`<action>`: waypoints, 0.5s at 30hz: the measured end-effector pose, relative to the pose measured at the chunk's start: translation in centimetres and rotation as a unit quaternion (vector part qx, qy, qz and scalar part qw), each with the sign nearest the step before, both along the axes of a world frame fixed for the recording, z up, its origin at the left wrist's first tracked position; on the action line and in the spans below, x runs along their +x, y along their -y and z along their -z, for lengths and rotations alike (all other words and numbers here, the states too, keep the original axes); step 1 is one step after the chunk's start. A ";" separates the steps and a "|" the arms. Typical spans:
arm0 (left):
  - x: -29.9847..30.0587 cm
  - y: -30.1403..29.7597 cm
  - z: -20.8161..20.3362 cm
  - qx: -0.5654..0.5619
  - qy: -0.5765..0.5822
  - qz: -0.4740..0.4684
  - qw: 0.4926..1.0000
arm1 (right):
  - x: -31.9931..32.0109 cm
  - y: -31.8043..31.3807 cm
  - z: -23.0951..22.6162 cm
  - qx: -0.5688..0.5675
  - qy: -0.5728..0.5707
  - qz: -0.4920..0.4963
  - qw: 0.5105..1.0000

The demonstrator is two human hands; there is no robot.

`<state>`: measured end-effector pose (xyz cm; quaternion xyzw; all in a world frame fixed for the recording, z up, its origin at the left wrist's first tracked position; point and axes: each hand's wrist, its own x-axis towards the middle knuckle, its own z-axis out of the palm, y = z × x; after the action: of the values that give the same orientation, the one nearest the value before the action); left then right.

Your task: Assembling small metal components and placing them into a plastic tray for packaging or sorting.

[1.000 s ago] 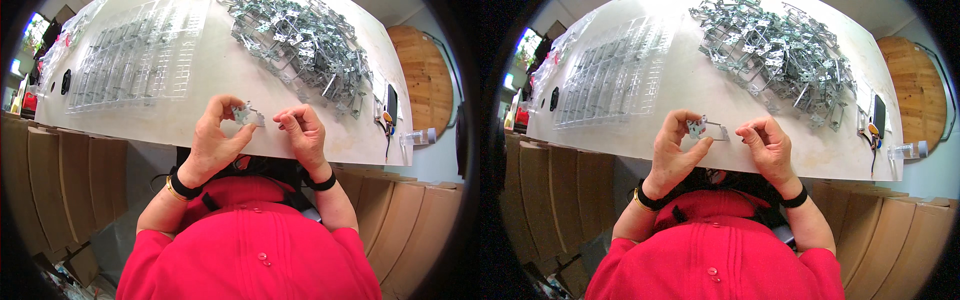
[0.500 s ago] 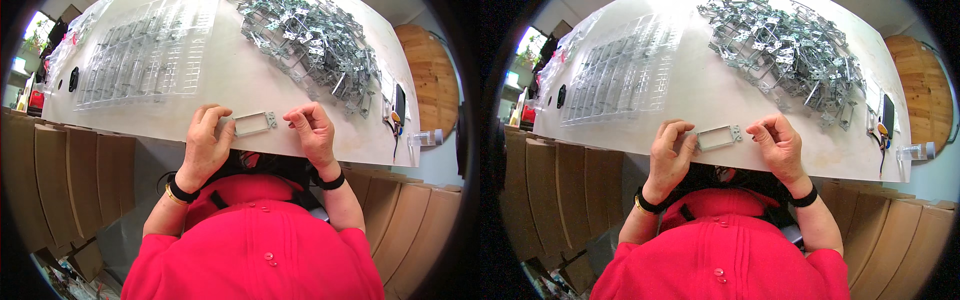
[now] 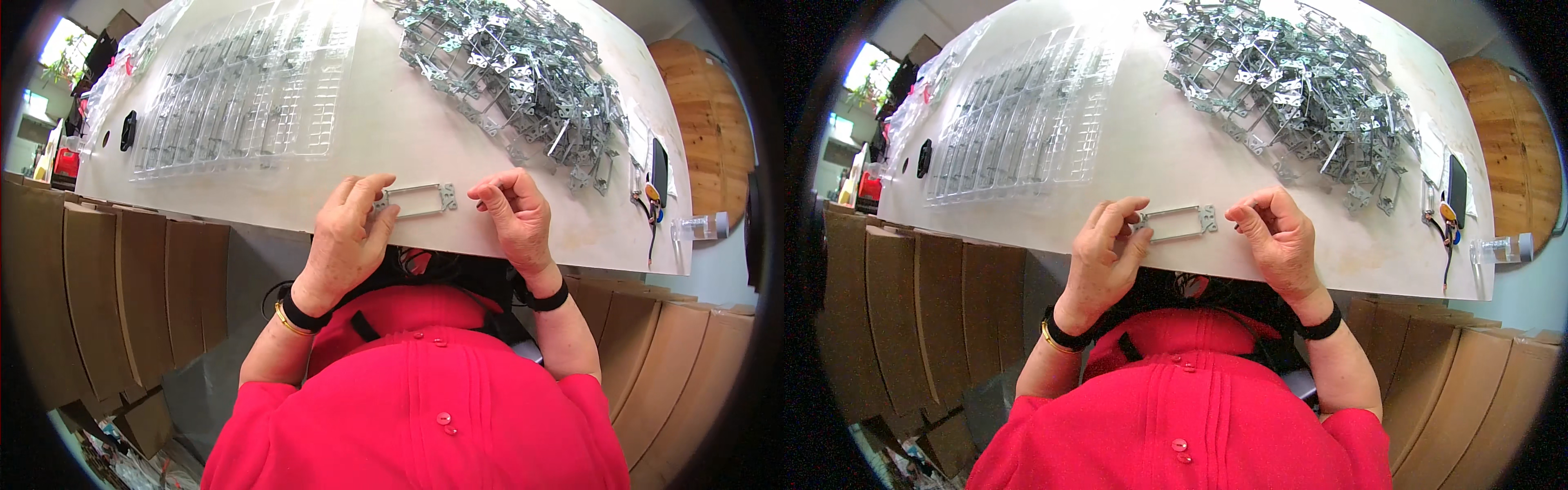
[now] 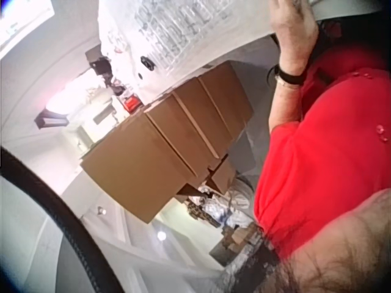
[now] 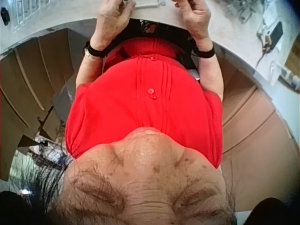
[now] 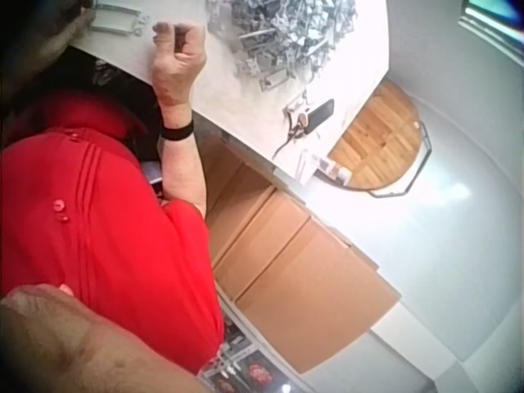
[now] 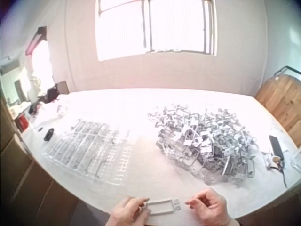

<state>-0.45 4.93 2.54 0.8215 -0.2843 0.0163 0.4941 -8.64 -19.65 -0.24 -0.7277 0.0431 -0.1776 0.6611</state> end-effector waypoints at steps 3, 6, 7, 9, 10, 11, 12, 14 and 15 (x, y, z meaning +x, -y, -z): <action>0.2 0.1 0.0 0.043 0.030 0.034 0.998 | 0.0 0.0 -0.1 -0.001 -0.004 0.002 1.000; 0.8 -0.2 0.6 0.066 0.066 0.065 0.994 | 0.0 0.0 -0.1 -0.009 -0.008 0.005 1.000; 0.9 -0.2 0.7 0.063 0.069 0.069 0.993 | 0.0 0.0 -0.1 -0.014 -0.010 0.006 1.000; 1.0 -0.2 0.8 0.059 0.074 0.072 0.993 | -0.1 0.0 -0.1 -0.014 -0.007 0.007 1.000; 1.0 -0.1 0.7 0.055 0.084 0.070 0.992 | -0.1 0.1 -0.1 -0.013 -0.005 0.007 1.000; 1.0 -0.1 0.7 0.051 0.094 0.069 0.992 | -0.1 0.1 0.0 -0.013 -0.004 0.007 1.000; 1.0 -0.1 0.6 0.052 0.096 0.068 0.992 | -0.1 0.2 0.0 -0.010 -0.003 0.006 1.000; 0.8 -0.2 0.5 0.065 0.052 0.061 0.995 | -0.2 0.3 0.1 -0.006 -0.003 0.005 1.000; 0.8 -0.1 0.2 0.065 0.052 0.060 0.995 | -0.1 0.3 0.1 -0.011 -0.006 0.004 1.000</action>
<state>0.34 5.06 2.37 0.8312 -0.3588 0.0112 0.4245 -8.73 -19.95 -0.32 -0.7355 0.0483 -0.1761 0.6524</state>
